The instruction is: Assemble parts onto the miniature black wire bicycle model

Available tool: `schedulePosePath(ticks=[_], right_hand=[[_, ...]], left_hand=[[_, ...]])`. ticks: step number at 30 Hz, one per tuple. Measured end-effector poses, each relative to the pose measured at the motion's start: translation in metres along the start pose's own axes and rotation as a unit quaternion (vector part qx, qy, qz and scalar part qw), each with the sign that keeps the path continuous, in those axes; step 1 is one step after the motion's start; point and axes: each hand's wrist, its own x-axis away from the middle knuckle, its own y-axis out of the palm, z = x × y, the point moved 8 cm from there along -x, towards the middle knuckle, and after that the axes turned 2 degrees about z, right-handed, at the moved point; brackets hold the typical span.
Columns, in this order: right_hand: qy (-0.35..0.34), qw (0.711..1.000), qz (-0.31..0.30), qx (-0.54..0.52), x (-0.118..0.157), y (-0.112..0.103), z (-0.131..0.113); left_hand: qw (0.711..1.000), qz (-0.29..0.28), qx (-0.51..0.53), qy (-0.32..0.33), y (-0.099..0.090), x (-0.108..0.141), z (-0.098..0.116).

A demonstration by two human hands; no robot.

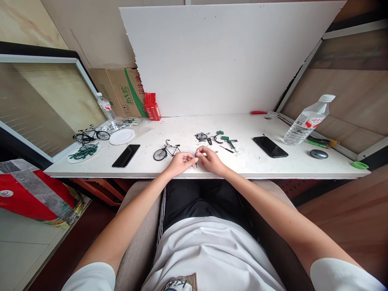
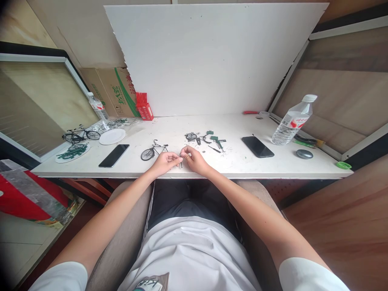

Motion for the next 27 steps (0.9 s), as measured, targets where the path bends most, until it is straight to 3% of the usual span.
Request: schedulePosePath(ticks=[27], right_hand=[[-0.006, 1.000, -0.007, 0.029, -0.0002, 0.0029, 0.0014]], left_hand=[[1.000, -0.006, -0.014, -0.014, -0.0008, 0.0020, -0.0017]])
